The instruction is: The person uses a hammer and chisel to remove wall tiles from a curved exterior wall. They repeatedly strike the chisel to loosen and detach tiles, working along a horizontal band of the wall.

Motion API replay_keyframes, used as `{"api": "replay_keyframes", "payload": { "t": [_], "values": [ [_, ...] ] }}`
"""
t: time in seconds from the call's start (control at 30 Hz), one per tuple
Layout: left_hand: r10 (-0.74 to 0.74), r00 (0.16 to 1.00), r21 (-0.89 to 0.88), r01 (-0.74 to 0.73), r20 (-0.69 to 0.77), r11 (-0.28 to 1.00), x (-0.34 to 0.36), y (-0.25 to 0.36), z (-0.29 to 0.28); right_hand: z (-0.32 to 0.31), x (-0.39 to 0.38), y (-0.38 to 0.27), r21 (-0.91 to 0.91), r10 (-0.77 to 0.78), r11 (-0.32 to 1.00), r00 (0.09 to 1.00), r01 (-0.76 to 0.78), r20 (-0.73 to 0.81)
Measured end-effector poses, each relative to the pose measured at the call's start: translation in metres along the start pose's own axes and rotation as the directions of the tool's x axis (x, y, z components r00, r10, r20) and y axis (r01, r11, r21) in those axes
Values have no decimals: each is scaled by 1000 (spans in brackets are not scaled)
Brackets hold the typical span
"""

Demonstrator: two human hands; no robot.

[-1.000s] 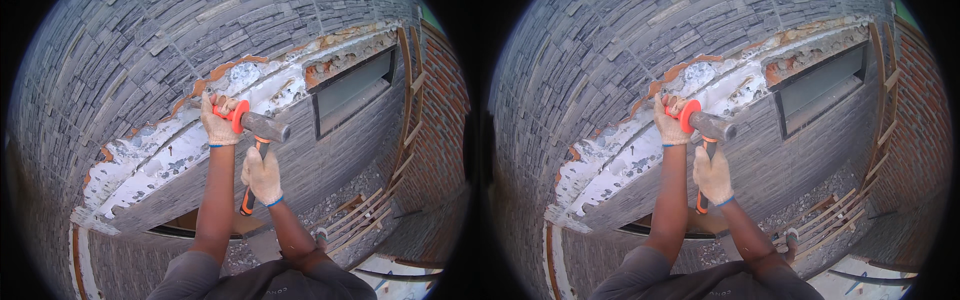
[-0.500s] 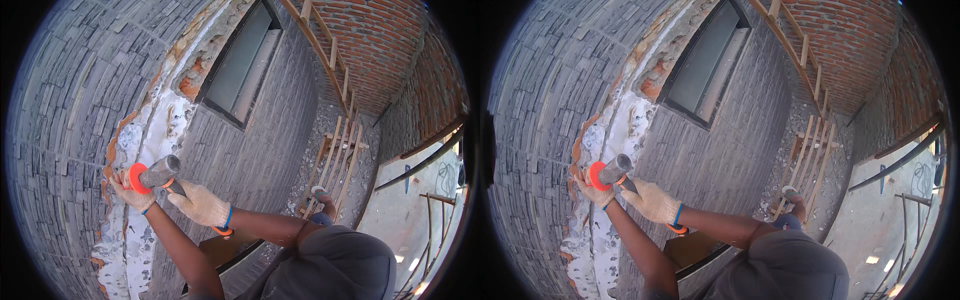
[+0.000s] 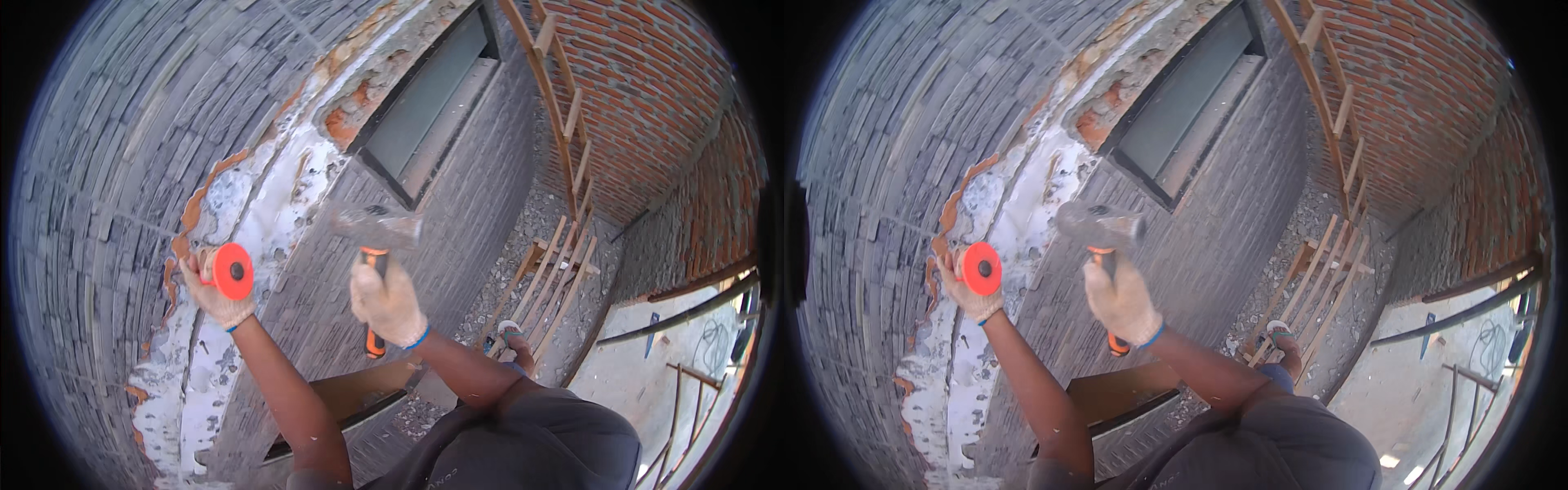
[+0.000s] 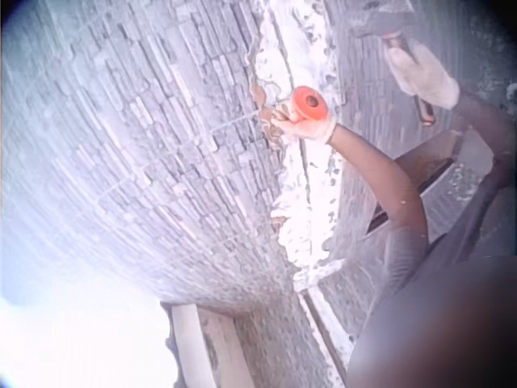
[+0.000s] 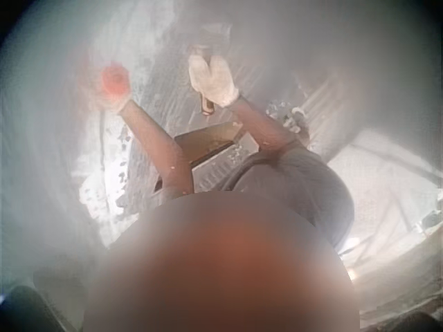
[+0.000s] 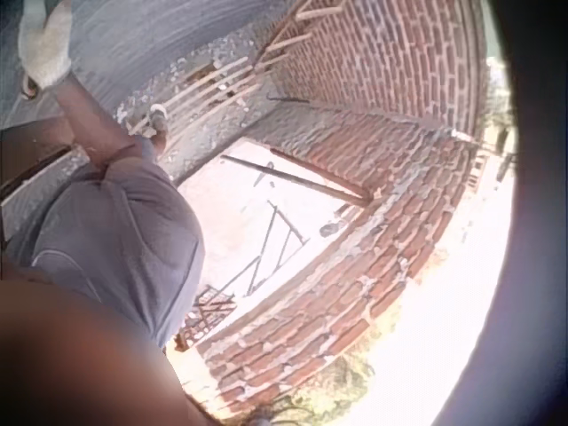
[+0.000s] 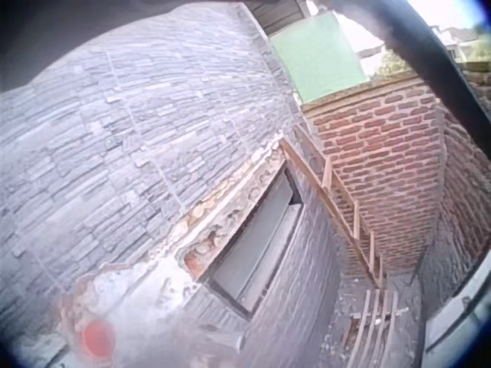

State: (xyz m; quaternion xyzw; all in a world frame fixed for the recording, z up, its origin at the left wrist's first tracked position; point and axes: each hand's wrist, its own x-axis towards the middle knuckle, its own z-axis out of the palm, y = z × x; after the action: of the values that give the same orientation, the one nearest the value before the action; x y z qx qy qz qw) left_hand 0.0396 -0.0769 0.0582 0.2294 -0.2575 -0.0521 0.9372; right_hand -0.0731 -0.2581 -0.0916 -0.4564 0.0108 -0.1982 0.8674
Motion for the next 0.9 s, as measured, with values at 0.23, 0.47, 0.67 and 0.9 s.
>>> {"api": "replay_keyframes", "payload": {
  "t": [0.23, 0.47, 0.67, 0.9],
  "values": [
    [122, 942, 51, -111, -314, 992, -16, 1, -9, -53, 21, -75, -14, 21, 1000, 1000, -21, 10],
    [82, 938, -40, -101, -336, 994, -14, 2, 9, -60, 35, -108, 326, -492, 769, 835, 550, -248],
    [149, 927, -24, -167, -343, 986, -13, -2, 5, -91, 31, -101, 279, -470, 836, 879, 472, -79],
    [217, 911, 40, -217, -351, 975, 2, -12, 3, -88, 40, -143, 401, -634, 626, 736, 668, -237]
  ]
}}
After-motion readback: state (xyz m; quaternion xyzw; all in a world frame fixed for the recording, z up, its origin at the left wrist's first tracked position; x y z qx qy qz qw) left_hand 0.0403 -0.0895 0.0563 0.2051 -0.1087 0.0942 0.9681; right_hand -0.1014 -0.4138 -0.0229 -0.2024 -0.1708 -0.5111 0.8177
